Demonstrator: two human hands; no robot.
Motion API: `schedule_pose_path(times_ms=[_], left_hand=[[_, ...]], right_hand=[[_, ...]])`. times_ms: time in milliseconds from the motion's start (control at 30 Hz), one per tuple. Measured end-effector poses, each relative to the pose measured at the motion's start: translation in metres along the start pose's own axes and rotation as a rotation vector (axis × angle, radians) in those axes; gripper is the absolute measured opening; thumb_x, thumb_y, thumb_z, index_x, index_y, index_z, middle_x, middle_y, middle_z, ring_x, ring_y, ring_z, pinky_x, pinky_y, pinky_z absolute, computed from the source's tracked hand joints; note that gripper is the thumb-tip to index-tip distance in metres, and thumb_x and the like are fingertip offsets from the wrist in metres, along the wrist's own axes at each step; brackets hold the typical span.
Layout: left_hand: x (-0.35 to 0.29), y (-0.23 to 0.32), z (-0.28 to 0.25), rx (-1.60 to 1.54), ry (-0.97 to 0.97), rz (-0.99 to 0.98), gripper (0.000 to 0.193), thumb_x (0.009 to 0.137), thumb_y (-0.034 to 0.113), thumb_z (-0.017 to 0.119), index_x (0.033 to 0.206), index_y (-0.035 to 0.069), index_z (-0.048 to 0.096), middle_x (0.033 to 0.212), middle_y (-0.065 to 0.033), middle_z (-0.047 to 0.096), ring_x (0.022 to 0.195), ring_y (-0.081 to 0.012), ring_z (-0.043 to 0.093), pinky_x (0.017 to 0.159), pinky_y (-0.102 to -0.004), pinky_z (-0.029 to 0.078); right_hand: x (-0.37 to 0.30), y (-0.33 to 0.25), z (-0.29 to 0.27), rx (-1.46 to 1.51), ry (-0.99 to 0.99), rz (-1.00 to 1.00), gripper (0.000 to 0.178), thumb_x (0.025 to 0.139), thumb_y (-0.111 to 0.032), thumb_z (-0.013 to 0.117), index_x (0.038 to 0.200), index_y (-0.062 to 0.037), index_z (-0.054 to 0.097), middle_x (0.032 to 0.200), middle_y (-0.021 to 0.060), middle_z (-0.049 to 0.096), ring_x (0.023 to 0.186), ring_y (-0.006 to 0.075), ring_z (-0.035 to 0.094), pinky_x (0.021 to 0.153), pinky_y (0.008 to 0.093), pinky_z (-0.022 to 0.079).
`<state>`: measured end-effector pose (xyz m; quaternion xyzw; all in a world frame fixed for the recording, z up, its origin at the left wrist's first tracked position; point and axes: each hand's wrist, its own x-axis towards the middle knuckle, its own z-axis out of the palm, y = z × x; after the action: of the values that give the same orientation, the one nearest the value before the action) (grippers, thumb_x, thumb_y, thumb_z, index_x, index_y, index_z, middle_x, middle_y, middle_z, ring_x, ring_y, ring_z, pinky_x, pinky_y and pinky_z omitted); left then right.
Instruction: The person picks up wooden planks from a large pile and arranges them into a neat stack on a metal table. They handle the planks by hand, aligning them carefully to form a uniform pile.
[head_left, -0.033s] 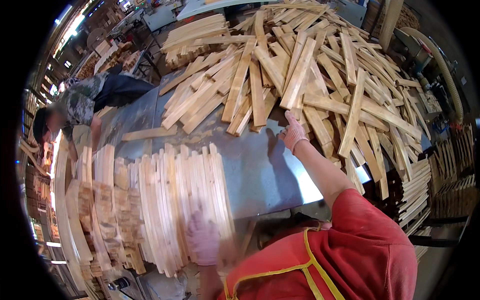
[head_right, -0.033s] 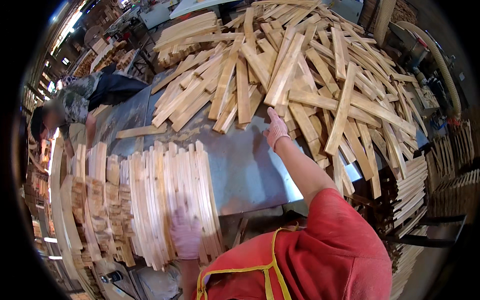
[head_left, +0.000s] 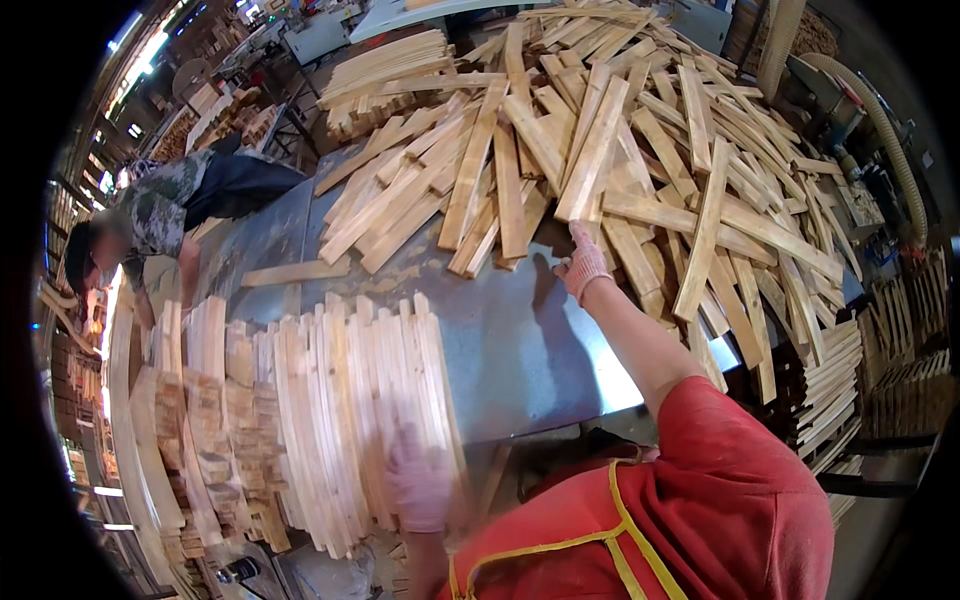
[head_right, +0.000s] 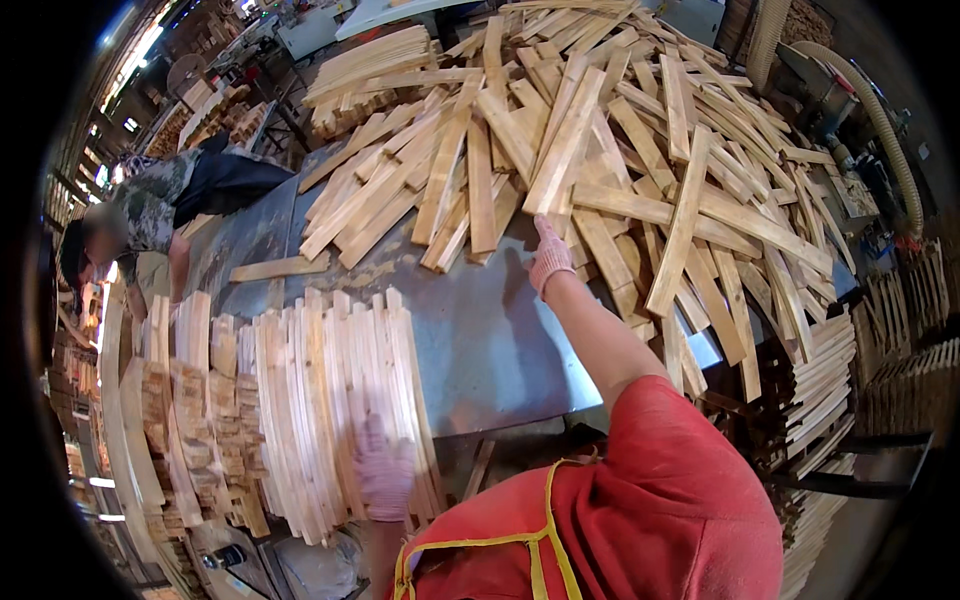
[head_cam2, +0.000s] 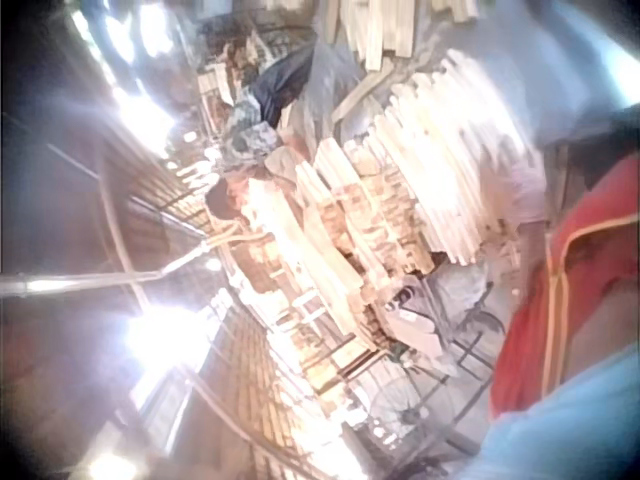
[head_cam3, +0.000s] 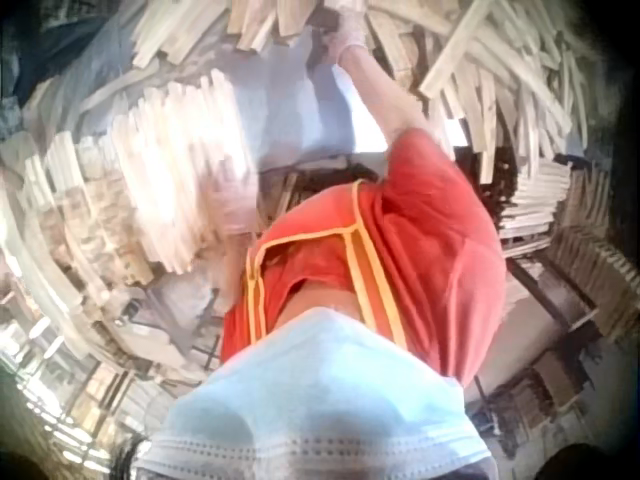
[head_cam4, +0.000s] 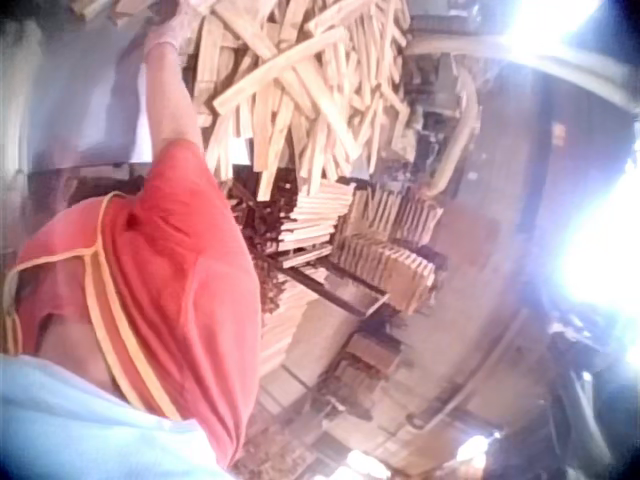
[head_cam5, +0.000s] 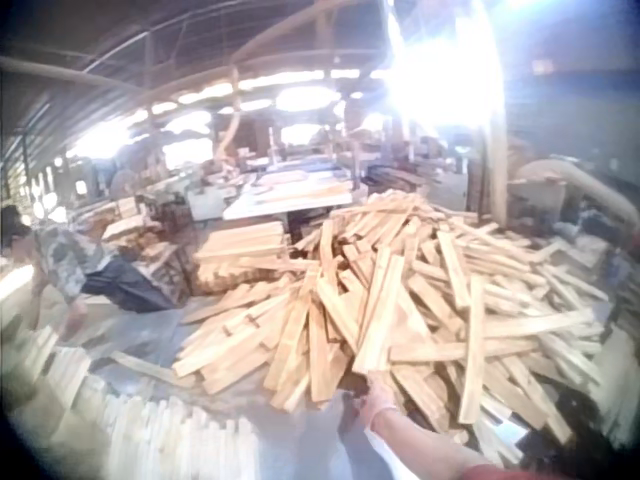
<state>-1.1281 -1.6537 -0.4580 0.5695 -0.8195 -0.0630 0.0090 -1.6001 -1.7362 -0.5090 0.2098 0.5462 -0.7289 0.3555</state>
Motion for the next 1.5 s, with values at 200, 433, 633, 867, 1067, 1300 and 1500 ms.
schedule_pose_path(times_ms=[200, 433, 633, 867, 1067, 1300, 1500], left_hand=[[0.015, 0.135, 0.017, -0.244, -0.184, 0.346, 0.081, 0.089, 0.040, 0.076, 0.159, 0.008, 0.049, 0.156, -0.0245, 0.053, 0.139, -0.0422, 0.054, 0.119, -0.0504, 0.041], [0.077, 0.182, 0.047, -1.434, -0.612, -0.067, 0.071, 0.102, 0.027, 0.069, 0.160, -0.005, 0.042, 0.148, -0.0159, 0.062, 0.139, -0.0236, 0.056, 0.116, -0.0342, 0.043], [0.069, 0.260, 0.125, -1.119, -0.926, 0.161, 0.076, 0.094, 0.024, 0.078, 0.156, -0.004, 0.046, 0.138, -0.0174, 0.069, 0.126, -0.0255, 0.065, 0.110, -0.0356, 0.048], [0.016, 0.219, 0.053, -1.038, -0.707, -0.009, 0.066, 0.082, 0.021, 0.085, 0.140, 0.001, 0.061, 0.123, -0.0153, 0.073, 0.112, -0.0290, 0.070, 0.101, -0.0383, 0.053], [-0.076, 0.094, 0.067, -0.477, -0.119, -0.058, 0.072, 0.074, 0.036, 0.085, 0.135, 0.003, 0.065, 0.141, -0.0151, 0.060, 0.136, -0.0358, 0.053, 0.115, -0.0512, 0.043], [-0.086, 0.032, 0.082, 0.055, 0.155, -0.017, 0.086, 0.081, 0.038, 0.081, 0.155, 0.009, 0.049, 0.154, -0.0144, 0.045, 0.147, -0.0397, 0.039, 0.122, -0.0567, 0.033], [-0.066, 0.033, 0.063, -0.121, 0.173, 0.024, 0.081, 0.085, 0.044, 0.077, 0.152, 0.006, 0.052, 0.156, -0.0162, 0.048, 0.147, -0.0384, 0.042, 0.122, -0.0558, 0.032]], right_hand=[[0.063, 0.014, -0.009, 0.748, -0.380, 0.260, 0.049, 0.103, -0.049, 0.068, 0.128, -0.0088, 0.059, 0.121, 0.0102, 0.067, 0.106, 0.0285, 0.063, 0.081, 0.0447, 0.058], [-0.091, 0.017, -0.196, -0.563, -1.066, 0.408, 0.027, 0.107, -0.033, 0.062, 0.115, -0.0066, 0.062, 0.111, 0.0086, 0.071, 0.109, 0.0252, 0.068, 0.097, 0.0410, 0.053], [-0.111, -0.074, -0.207, -1.397, -1.705, 0.197, 0.044, 0.103, -0.035, 0.065, 0.134, -0.0032, 0.068, 0.124, 0.0147, 0.074, 0.126, 0.0283, 0.064, 0.112, 0.0408, 0.047], [-0.013, -0.181, -0.259, -1.487, 0.285, -1.280, 0.069, 0.091, -0.032, 0.081, 0.146, 0.0008, 0.055, 0.139, 0.0281, 0.062, 0.133, 0.0432, 0.058, 0.115, 0.0467, 0.046], [-0.008, -0.158, -0.278, -1.509, 0.343, -0.859, 0.076, 0.092, -0.020, 0.077, 0.156, 0.0032, 0.043, 0.132, 0.0255, 0.067, 0.113, 0.0393, 0.068, 0.100, 0.0449, 0.056], [-0.088, -0.006, -0.217, -0.514, -0.338, -0.519, 0.075, 0.087, 0.008, 0.066, 0.158, 0.0017, 0.042, 0.116, 0.0121, 0.068, 0.096, 0.0199, 0.067, 0.084, 0.0345, 0.058], [-0.169, 0.146, -0.134, -0.789, -0.685, -0.309, 0.062, 0.087, -0.004, 0.072, 0.145, -0.0034, 0.052, 0.114, 0.0139, 0.072, 0.098, 0.0243, 0.071, 0.085, 0.0376, 0.059]])
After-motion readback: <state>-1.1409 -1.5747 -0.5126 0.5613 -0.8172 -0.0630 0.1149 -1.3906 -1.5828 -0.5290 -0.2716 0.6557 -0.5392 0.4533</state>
